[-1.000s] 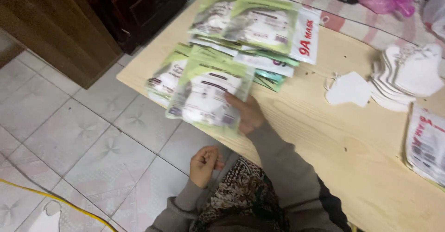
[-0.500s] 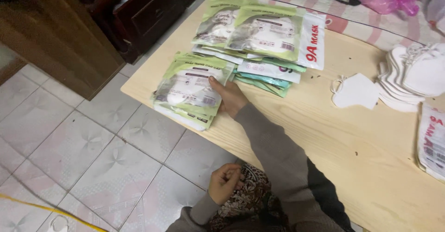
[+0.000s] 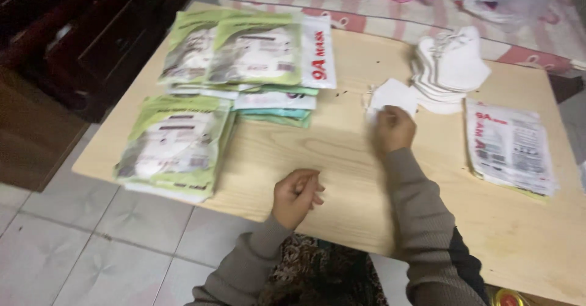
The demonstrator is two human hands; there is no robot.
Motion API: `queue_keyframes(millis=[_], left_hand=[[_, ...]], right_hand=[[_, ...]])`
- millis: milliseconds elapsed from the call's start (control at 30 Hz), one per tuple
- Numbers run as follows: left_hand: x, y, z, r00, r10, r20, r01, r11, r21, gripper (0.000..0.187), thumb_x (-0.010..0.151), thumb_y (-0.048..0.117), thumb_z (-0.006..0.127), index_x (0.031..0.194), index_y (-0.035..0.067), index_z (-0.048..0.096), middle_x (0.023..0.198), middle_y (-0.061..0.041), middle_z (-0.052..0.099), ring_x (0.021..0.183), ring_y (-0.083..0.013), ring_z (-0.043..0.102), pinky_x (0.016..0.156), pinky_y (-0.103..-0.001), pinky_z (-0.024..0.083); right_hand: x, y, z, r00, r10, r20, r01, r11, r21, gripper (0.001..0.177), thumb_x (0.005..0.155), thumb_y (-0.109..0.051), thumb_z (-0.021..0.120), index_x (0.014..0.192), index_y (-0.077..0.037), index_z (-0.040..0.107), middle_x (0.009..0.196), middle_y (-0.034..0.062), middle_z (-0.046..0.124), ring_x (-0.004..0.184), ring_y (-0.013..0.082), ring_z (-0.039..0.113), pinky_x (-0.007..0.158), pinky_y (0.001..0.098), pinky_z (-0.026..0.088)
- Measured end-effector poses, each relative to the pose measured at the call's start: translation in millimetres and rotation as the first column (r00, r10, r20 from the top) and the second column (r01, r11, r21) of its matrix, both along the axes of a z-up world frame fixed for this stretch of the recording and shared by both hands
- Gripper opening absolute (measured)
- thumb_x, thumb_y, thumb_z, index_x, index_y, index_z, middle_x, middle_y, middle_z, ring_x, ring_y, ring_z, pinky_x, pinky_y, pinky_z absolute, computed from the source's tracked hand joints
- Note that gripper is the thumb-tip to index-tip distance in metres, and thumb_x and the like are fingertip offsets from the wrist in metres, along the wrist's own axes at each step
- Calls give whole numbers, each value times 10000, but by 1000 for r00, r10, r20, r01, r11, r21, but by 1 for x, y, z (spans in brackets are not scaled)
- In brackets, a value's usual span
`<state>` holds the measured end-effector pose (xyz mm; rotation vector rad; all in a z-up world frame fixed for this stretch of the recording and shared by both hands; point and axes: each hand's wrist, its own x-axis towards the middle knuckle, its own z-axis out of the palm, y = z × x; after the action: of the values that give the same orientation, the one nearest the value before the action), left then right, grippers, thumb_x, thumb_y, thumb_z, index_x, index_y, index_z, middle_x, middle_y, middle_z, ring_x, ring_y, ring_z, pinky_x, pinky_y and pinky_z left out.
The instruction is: Packaging face masks into individual plastic bags.
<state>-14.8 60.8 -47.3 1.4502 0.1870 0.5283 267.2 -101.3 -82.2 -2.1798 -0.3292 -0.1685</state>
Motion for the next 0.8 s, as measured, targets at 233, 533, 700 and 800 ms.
queue_keyframes(millis=[233, 533, 700, 800], left_hand=[[119, -33, 14, 953, -165, -254, 107, 968, -227, 269, 1041, 175, 588, 1196, -36, 652, 852, -193, 733, 646, -197, 729, 478, -254, 589], [187, -38, -44, 951, -51, -305, -14, 978, -207, 257, 1021, 192, 586, 1155, -10, 670, 837, -175, 733, 650, -180, 722, 499, -239, 597], [185, -37, -50, 957, 14, -290, -70, 980, -186, 228, 1012, 149, 588, 1124, -26, 683, 790, -177, 718, 623, -181, 713, 482, -238, 591], [186, -36, -53, 960, 20, -279, -78, 977, -200, 227, 1007, 167, 603, 1102, -24, 680, 760, -152, 706, 598, -153, 691, 465, -210, 577]], right_hand=[[87, -39, -27, 913, -407, 26, 404, 893, -200, 688, 843, -346, 876, 1371, -20, 578, 1188, 174, 644, 1123, 370, 657, 998, 503, 540], [116, -58, -48, 943, -299, -147, 261, 937, -232, 348, 821, -275, 845, 1086, -112, 689, 945, 74, 713, 968, 298, 711, 862, 425, 537], [109, -78, -39, 932, -113, -345, 81, 991, -108, 141, 813, -180, 836, 867, -159, 707, 832, 34, 712, 800, 238, 694, 798, 380, 536], [93, -87, 10, 935, -141, -326, 110, 988, -113, 217, 853, -241, 833, 1029, -139, 757, 979, 135, 749, 936, 308, 723, 835, 422, 546]])
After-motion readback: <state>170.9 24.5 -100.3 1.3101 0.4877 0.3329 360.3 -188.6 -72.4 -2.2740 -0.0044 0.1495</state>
